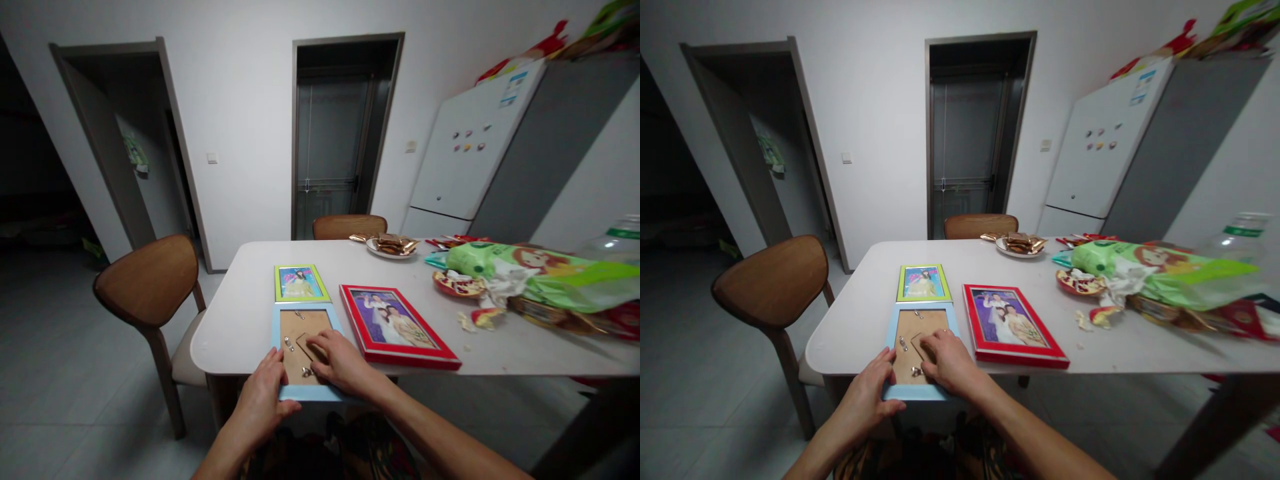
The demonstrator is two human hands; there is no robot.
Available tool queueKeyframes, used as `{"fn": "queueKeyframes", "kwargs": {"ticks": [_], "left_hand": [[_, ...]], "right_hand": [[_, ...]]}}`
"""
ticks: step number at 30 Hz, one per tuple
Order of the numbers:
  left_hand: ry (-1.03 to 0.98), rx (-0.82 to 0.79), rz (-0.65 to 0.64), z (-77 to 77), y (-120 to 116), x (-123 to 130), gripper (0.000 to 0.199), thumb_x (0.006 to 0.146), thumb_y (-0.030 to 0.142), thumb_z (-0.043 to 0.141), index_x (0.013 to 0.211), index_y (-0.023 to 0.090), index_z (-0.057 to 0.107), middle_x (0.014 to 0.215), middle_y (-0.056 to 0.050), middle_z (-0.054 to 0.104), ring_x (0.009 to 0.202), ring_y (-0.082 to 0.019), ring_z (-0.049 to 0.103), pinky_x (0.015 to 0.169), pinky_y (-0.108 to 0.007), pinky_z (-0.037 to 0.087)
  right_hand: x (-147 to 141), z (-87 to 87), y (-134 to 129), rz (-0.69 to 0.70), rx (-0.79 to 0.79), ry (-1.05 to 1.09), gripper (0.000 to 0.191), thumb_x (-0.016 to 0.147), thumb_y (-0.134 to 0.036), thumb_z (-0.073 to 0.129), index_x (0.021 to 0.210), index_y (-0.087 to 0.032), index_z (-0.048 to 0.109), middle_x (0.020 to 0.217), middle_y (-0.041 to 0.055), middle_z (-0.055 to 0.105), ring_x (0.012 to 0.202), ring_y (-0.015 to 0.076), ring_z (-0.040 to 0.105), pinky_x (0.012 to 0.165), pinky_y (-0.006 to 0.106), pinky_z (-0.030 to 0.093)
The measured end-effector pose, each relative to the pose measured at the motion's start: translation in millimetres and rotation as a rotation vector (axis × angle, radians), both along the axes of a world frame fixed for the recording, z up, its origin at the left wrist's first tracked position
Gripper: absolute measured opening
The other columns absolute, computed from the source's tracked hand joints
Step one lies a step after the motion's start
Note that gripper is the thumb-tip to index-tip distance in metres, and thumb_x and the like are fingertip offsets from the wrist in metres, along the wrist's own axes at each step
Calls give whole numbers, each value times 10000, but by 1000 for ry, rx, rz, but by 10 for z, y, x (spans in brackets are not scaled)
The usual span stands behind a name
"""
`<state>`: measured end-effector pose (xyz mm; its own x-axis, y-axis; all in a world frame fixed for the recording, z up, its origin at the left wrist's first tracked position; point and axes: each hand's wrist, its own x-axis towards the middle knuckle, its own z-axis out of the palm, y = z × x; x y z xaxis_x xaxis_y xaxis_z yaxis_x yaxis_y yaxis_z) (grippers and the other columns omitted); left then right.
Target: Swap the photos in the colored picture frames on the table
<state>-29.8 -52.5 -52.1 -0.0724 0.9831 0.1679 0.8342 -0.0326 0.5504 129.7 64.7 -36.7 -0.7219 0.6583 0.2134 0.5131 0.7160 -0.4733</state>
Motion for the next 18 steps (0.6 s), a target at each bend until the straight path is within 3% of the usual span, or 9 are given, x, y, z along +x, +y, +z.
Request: {"fn": "queueKeyframes", "kwargs": {"ticks": [5, 7, 10, 14, 18], "left_hand": [[-86, 31, 15, 21, -16, 14, 429, 492, 163, 712, 880, 184, 532, 1286, -137, 391, 1211, -264, 307, 975, -404, 278], [-195, 73, 46, 66, 4, 32, 488, 541, 179, 679, 998, 185, 510, 1284, -133, 393, 1184, -252, 353, 978, -396, 273], [-426, 182, 128, 149, 79, 39, 413, 653, 206, 570, 1056, 195, 483, 1178, -96, 502, 1086, -216, 462, 938, -368, 325], [-826, 266, 254, 202, 169, -98, 311, 664, 253, 530, 961, 168, 489, 913, -50, 612, 815, -180, 588, 726, -298, 456], [-1072, 215, 377, 209, 104, -469, 376, 586, 255, 594, 930, 172, 469, 706, 9, 623, 570, -129, 580, 534, -225, 444]], "right_hand": [[-33, 79, 8, -65, 21, 36, 408, 610, -158, 539, 1016, -172, 575, 946, 74, 553, 923, 185, 474, 824, 271, 353], [-43, 151, -4, -77, 54, 44, 383, 605, -165, 546, 986, -170, 588, 923, 75, 553, 898, 189, 475, 799, 276, 366], [-105, 273, -74, -68, 92, 92, 371, 604, -159, 548, 972, -160, 592, 917, 80, 557, 880, 189, 476, 780, 281, 379], [-243, 383, -193, 26, 79, 190, 373, 643, -194, 555, 1016, -174, 568, 962, 69, 566, 906, 178, 483, 805, 283, 378], [-196, 343, -96, -1, 96, 185, 325, 736, -259, 495, 1040, -156, 549, 1009, 84, 570, 948, 178, 485, 831, 292, 367]]}}
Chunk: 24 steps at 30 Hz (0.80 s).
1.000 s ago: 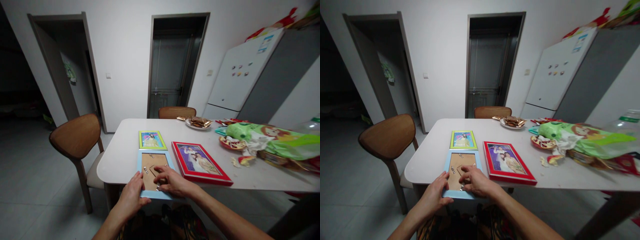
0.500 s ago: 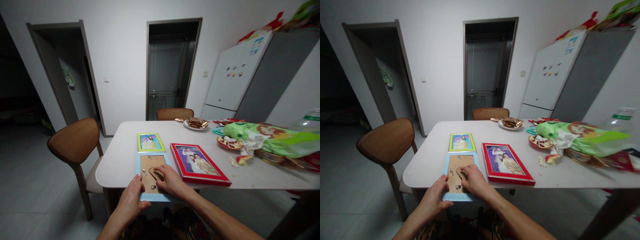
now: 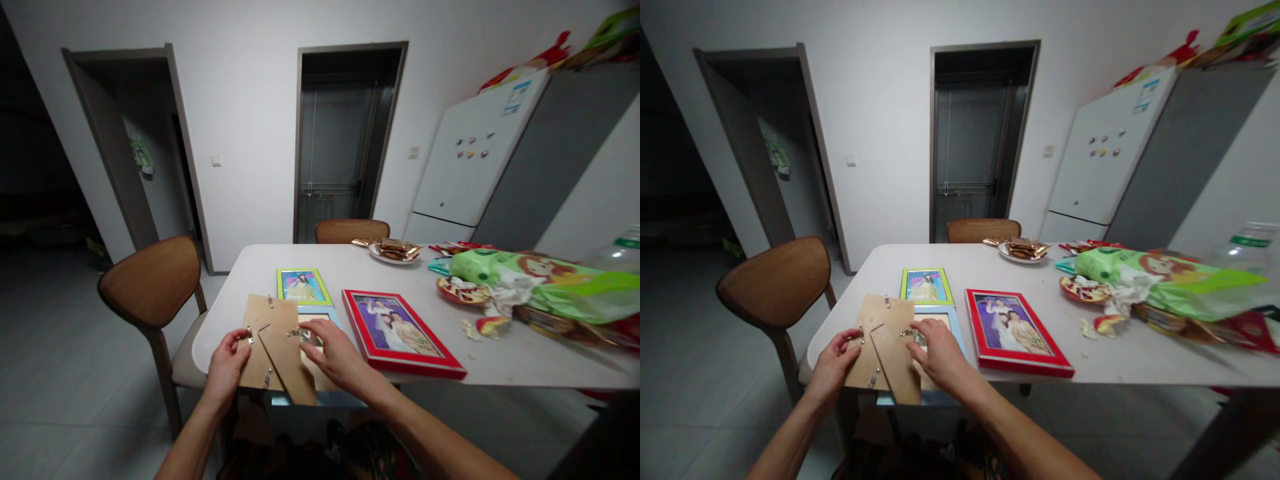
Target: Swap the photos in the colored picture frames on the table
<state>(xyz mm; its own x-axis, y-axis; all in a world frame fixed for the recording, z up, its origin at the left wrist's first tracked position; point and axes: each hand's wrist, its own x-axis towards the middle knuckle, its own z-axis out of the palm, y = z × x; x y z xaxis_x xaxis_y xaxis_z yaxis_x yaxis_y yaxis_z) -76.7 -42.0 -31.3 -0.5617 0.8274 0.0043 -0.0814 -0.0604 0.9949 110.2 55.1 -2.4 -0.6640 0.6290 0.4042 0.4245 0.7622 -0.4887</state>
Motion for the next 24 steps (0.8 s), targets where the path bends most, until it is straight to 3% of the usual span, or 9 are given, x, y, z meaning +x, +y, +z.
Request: {"fn": "queueKeyframes", "kwargs": {"ticks": [6, 12, 16, 18, 21, 24], "left_hand": [[28, -92, 85, -75, -134, -552, 366, 543, 210, 595, 887, 166, 478, 665, 21, 617, 530, -101, 559, 504, -190, 412], [474, -290, 99, -172, -137, -670, 343, 640, 246, 520, 968, 160, 470, 810, -32, 628, 730, -180, 599, 676, -297, 452], [918, -402, 179, -171, -165, -611, 351, 688, 237, 480, 1032, 170, 475, 1024, -86, 575, 961, -232, 531, 840, -366, 389], [1049, -398, 209, -169, -162, -539, 355, 691, 220, 471, 1041, 163, 477, 1062, -94, 553, 1010, -237, 500, 874, -377, 370], [1075, -295, 206, -171, -130, -302, 343, 702, 204, 452, 1038, 142, 482, 1085, -99, 538, 1045, -220, 478, 904, -365, 363], [1034, -162, 68, -167, -93, 97, 350, 697, 169, 455, 1044, 131, 489, 1170, -110, 492, 1110, -208, 429, 947, -362, 334]], "right_hand": [[295, -238, 243, -266, 32, -377, 353, 745, -241, 453, 1060, -112, 545, 957, 140, 571, 887, 230, 519, 758, 314, 384], [246, -325, 199, -336, 85, -533, 310, 748, -238, 449, 1029, -143, 540, 905, 141, 557, 856, 251, 521, 716, 322, 373], [217, -368, 302, -350, -9, -518, 376, 751, -120, 403, 1120, -143, 471, 935, 139, 538, 833, 213, 541, 696, 283, 375], [223, -388, 359, -355, -30, -483, 443, 725, -78, 408, 1164, -128, 433, 945, 145, 533, 848, 212, 539, 708, 280, 374], [229, -391, 406, -379, -47, -402, 519, 680, -77, 446, 1195, -115, 403, 958, 154, 525, 859, 224, 533, 715, 288, 383], [237, -346, 424, -407, -72, -241, 599, 637, -93, 473, 1227, -109, 369, 1013, 159, 510, 917, 229, 514, 763, 299, 383]]}}
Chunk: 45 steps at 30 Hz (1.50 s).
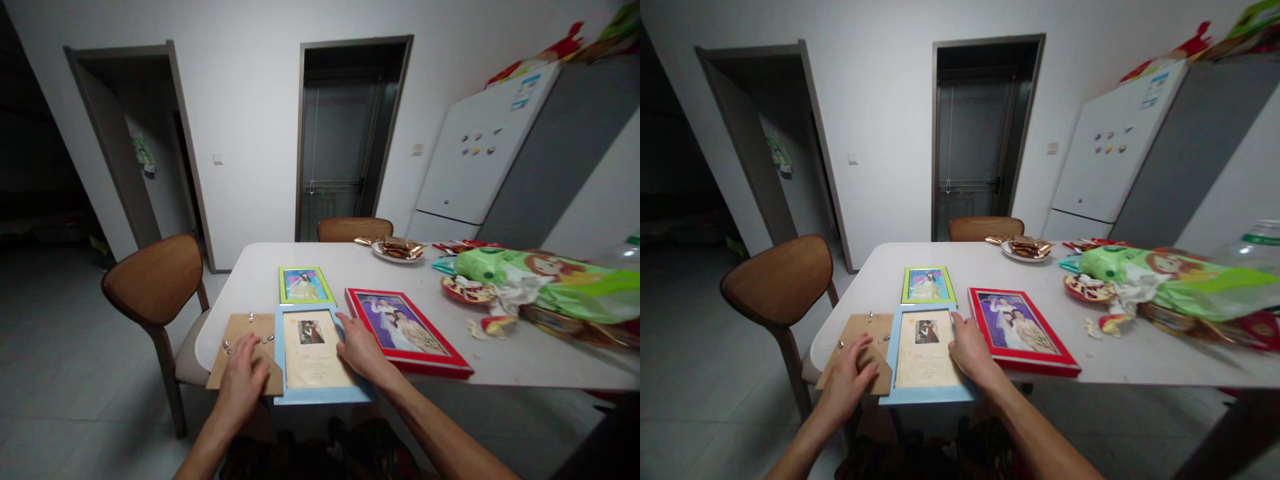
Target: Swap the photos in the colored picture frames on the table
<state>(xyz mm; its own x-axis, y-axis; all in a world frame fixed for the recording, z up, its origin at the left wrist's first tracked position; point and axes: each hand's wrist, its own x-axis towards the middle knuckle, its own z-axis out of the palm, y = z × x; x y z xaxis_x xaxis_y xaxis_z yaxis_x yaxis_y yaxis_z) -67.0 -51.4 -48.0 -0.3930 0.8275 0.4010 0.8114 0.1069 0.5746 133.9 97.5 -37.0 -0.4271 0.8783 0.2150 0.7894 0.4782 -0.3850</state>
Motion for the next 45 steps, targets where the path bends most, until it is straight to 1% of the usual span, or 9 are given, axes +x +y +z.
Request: {"fn": "queueKeyframes", "kwargs": {"ticks": [4, 9, 16, 19, 23, 26, 29, 36, 45], "left_hand": [[-54, -47, -236, 33, 42, 504, 396, 688, 199, 517, 1080, 152, 484, 1238, -107, 444, 1149, -227, 383, 976, -402, 297], [-74, -35, -322, 155, 123, 744, 509, 646, 309, 613, 1113, 173, 467, 1260, -112, 421, 1161, -259, 359, 974, -446, 284], [49, 64, -382, 352, 215, 890, 512, 651, 258, 600, 1129, 188, 433, 1214, -93, 463, 1117, -245, 405, 949, -435, 324], [57, 146, -362, 398, 187, 855, 412, 701, 128, 464, 1108, 189, 438, 1055, -69, 556, 982, -194, 503, 865, -348, 412], [-110, 199, -102, 434, 65, 583, 432, 724, 146, 423, 1151, 179, 377, 962, -60, 570, 793, -160, 572, 705, -283, 479], [-153, 183, 74, 382, -58, 302, 439, 731, 196, 433, 1163, 189, 356, 1069, -69, 543, 918, -190, 554, 796, -320, 443], [-142, 81, 157, 254, -159, 95, 400, 735, 248, 428, 1127, 176, 400, 1093, -81, 547, 994, -222, 526, 839, -355, 413], [64, -74, 126, 2, -220, 4, 372, 739, 344, 430, 1052, 154, 495, 1041, -87, 577, 998, -239, 514, 880, -395, 375], [164, -125, 106, -37, -221, -32, 411, 748, 353, 446, 1096, 137, 478, 1124, -111, 544, 1069, -240, 465, 920, -407, 334]], "right_hand": [[48, 138, 2, -50, -239, 354, 653, 621, -127, 458, 1257, -118, 310, 957, 104, 564, 842, 185, 552, 733, 279, 420], [99, 369, -99, -2, -726, 839, 677, 662, -152, 362, 1309, -141, 164, 772, 42, 613, 528, 126, 553, 515, 248, 443], [29, 479, -178, 162, -730, 979, 648, 646, -192, 465, 1264, -178, 270, 804, 23, 619, 525, 103, 546, 548, 238, 456], [41, 405, -83, 171, -671, 916, 619, 660, -226, 479, 1249, -182, 292, 792, 29, 616, 526, 107, 552, 495, 223, 438], [110, 267, 51, 100, -395, 515, 567, 655, -168, 453, 1213, -121, 365, 787, 65, 628, 632, 150, 587, 577, 252, 444], [129, 166, 65, 88, -110, 188, 472, 666, -151, 447, 1132, -77, 466, 962, 137, 608, 863, 196, 568, 763, 279, 403], [95, 91, 22, 115, -22, -18, 384, 711, -162, 423, 1076, -78, 508, 986, 158, 595, 914, 215, 549, 775, 283, 384], [-1, 16, -33, 69, 1, -221, 284, 733, -145, 421, 984, -102, 547, 885, 146, 584, 808, 201, 564, 684, 259, 384], [-3, -23, -37, 76, 45, -216, 329, 712, -140, 429, 1016, -95, 548, 949, 160, 547, 860, 231, 539, 718, 304, 396]]}}
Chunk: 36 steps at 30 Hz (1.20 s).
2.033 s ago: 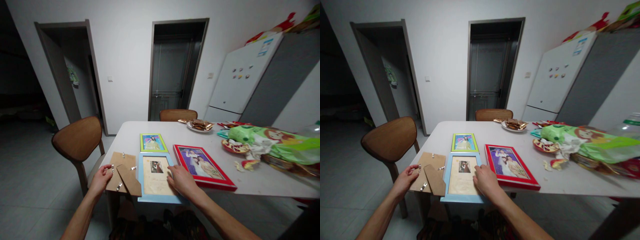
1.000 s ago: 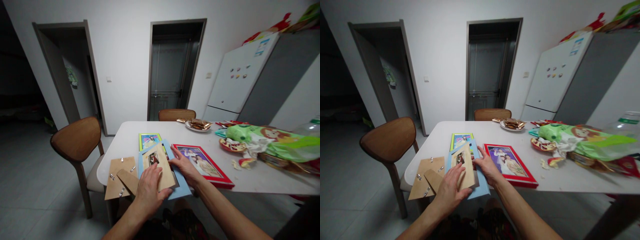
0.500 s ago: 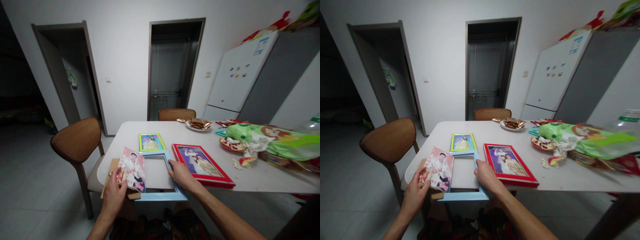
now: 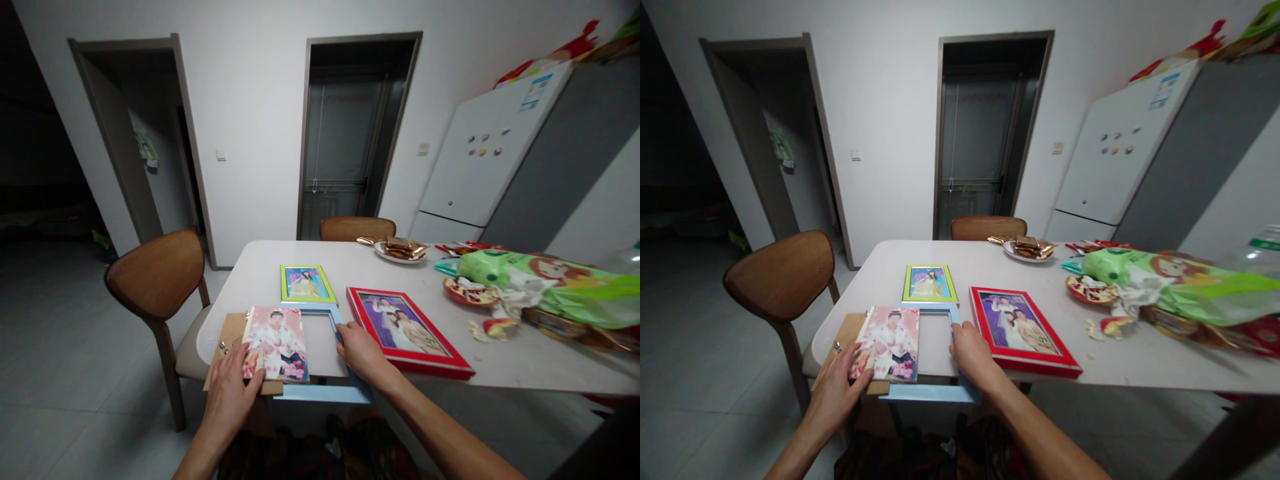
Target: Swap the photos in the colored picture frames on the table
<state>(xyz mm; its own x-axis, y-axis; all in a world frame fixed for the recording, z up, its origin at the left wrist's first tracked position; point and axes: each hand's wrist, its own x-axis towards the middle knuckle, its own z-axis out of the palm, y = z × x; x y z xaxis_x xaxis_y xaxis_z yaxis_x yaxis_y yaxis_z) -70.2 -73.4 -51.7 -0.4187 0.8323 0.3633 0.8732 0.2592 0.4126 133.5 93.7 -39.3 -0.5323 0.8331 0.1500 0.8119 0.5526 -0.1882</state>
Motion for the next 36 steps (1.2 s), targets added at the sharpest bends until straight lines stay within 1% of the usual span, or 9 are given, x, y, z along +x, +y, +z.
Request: {"fn": "queueKeyframes", "kwargs": {"ticks": [4, 9, 12, 16, 20, 25, 30, 33, 36], "left_hand": [[32, 14, 11, -17, 17, -1, 447, 734, 337, 460, 1122, 115, 459, 1218, -147, 462, 1159, -259, 379, 955, -428, 294], [41, -17, -162, -11, 53, 171, 493, 689, 277, 521, 1158, 153, 437, 1289, -128, 391, 1208, -251, 309, 979, -461, 248], [38, -41, -258, -2, 105, 291, 557, 653, 245, 547, 1188, 167, 413, 1307, -115, 370, 1214, -257, 300, 987, -481, 230], [49, 69, -311, 42, 226, 354, 576, 642, 110, 467, 1212, 145, 395, 1313, -108, 361, 1225, -237, 282, 1006, -461, 218], [-136, 326, -318, 225, 330, 348, 452, 724, 76, 342, 1150, 147, 473, 1205, -84, 499, 1138, -178, 421, 976, -352, 315], [-665, 545, -193, 445, 376, 468, 293, 792, 294, 429, 1004, 149, 570, 997, -76, 630, 960, -211, 561, 877, -340, 403], [-1227, 524, -294, 333, 426, 691, 365, 756, 396, 479, 940, 97, 577, 928, -105, 650, 896, -227, 590, 813, -342, 441], [-1260, 461, -292, 206, 425, 678, 421, 737, 387, 509, 1037, 92, 523, 1027, -124, 611, 981, -231, 549, 854, -344, 416], [-1108, 428, -215, 113, 386, 567, 517, 708, 330, 540, 1160, 114, 415, 1189, -136, 502, 1099, -219, 460, 918, -342, 362]], "right_hand": [[-118, 24, -116, 107, -45, 285, 415, 711, -176, 443, 1110, -79, 496, 1055, 155, 530, 949, 212, 501, 812, 302, 373], [-481, -99, -240, 94, -646, 709, 561, 663, -145, 417, 1218, -96, 354, 590, -17, 559, 472, 97, 494, 474, 213, 388], [-662, -98, -276, 68, -818, 989, 639, 579, -84, 433, 1211, -104, 347, 451, -95, 440, 377, 64, 387, 379, 168, 289], [-727, 163, -371, 126, -822, 1277, 667, 571, -101, 485, 1220, -108, 330, 474, -103, 439, 397, 50, 373, 392, 162, 298], [-650, 429, -457, 194, -830, 1399, 621, 649, -257, 534, 1225, -150, 331, 620, -48, 522, 495, 76, 482, 463, 199, 390], [-499, 274, -416, -81, -893, 1289, 488, 675, -284, 542, 1126, -126, 441, 860, 65, 575, 702, 130, 569, 587, 237, 440], [-400, 95, -338, -73, -1081, 1432, 369, 729, -263, 455, 1087, -172, 450, 914, 67, 610, 706, 127, 592, 588, 232, 455], [-317, 148, -243, -82, -956, 1483, 385, 711, -188, 425, 1094, -167, 445, 883, 57, 639, 667, 135, 600, 541, 217, 457], [-194, 181, -94, -123, -843, 1318, 402, 691, -132, 389, 1084, -135, 478, 851, 71, 656, 630, 149, 609, 506, 212, 454]]}}
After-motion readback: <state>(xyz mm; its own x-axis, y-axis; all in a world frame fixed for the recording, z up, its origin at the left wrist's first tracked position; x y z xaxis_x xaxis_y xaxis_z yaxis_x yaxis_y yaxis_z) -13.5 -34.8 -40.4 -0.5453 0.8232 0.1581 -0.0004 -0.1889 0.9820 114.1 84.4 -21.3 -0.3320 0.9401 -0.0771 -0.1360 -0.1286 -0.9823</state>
